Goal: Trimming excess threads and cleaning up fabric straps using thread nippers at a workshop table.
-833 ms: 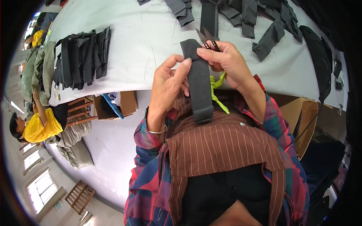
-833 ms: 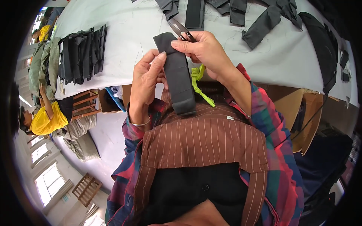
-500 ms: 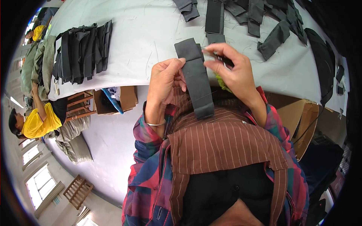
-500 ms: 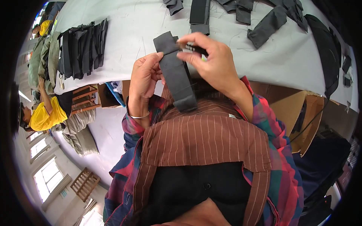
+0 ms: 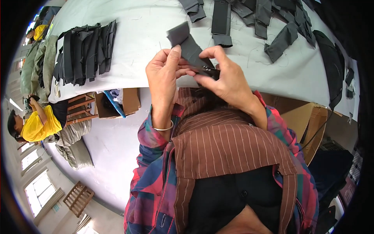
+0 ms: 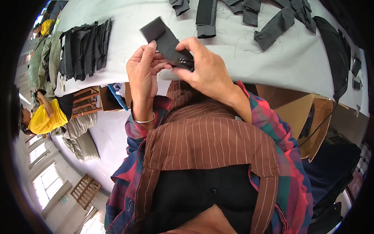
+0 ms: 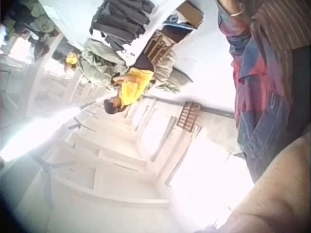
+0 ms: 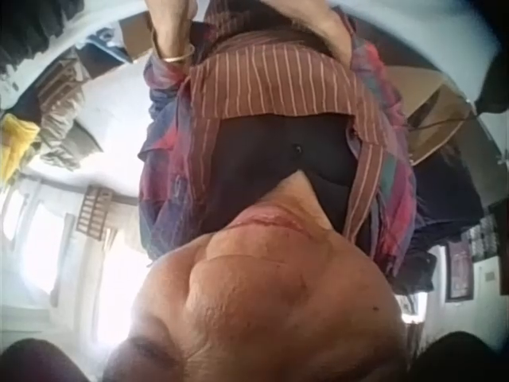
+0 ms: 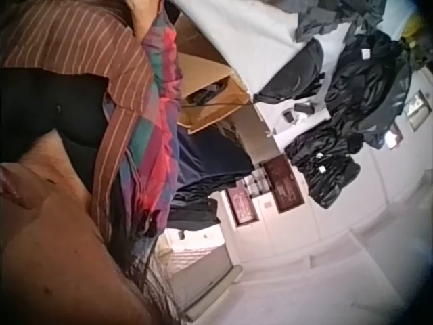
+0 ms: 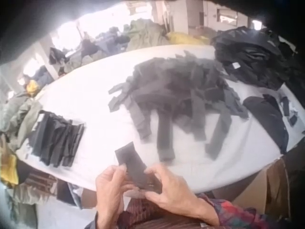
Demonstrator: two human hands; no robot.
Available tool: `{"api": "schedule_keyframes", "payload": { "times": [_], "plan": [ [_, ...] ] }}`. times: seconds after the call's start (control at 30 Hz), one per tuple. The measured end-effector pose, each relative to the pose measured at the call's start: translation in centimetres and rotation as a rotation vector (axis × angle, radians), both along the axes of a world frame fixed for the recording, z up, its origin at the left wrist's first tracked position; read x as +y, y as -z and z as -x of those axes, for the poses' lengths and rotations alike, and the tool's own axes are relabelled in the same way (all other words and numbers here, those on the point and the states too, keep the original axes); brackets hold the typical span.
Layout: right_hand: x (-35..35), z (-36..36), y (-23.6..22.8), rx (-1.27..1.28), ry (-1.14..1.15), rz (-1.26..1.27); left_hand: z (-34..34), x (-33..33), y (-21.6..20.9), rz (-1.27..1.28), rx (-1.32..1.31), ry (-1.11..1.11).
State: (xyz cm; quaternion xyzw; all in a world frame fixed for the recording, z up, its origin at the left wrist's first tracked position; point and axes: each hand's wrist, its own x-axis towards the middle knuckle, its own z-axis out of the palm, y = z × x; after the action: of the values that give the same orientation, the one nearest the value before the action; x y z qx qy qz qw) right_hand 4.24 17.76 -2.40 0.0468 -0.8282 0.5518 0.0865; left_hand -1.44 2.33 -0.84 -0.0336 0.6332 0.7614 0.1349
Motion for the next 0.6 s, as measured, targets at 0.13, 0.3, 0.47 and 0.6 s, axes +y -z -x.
{"api": "schedule_keyframes", "payload": {
  "times": [0.13,0.3,0.47,0.6],
  "plan": [
    [1.1,0.6,0.8,-0.139,0.099,0.293,-0.3,-1.0,0.1,-0.098,0.0,0.074],
    [0.8,0.5,0.0,-0.219,-0.017,0.628,-0.6,0.0,0.3,-0.04,0.015,0.213],
    [0.3,0.3,-0.4,-0.222,-0.044,0.645,-0.4,0.3,0.5,-0.022,0.017,0.141],
    [0.4,0.3,0.7,-0.255,-0.032,0.516,-0.1,0.8,0.8,-0.129,0.01,0.025]
  ]
}}
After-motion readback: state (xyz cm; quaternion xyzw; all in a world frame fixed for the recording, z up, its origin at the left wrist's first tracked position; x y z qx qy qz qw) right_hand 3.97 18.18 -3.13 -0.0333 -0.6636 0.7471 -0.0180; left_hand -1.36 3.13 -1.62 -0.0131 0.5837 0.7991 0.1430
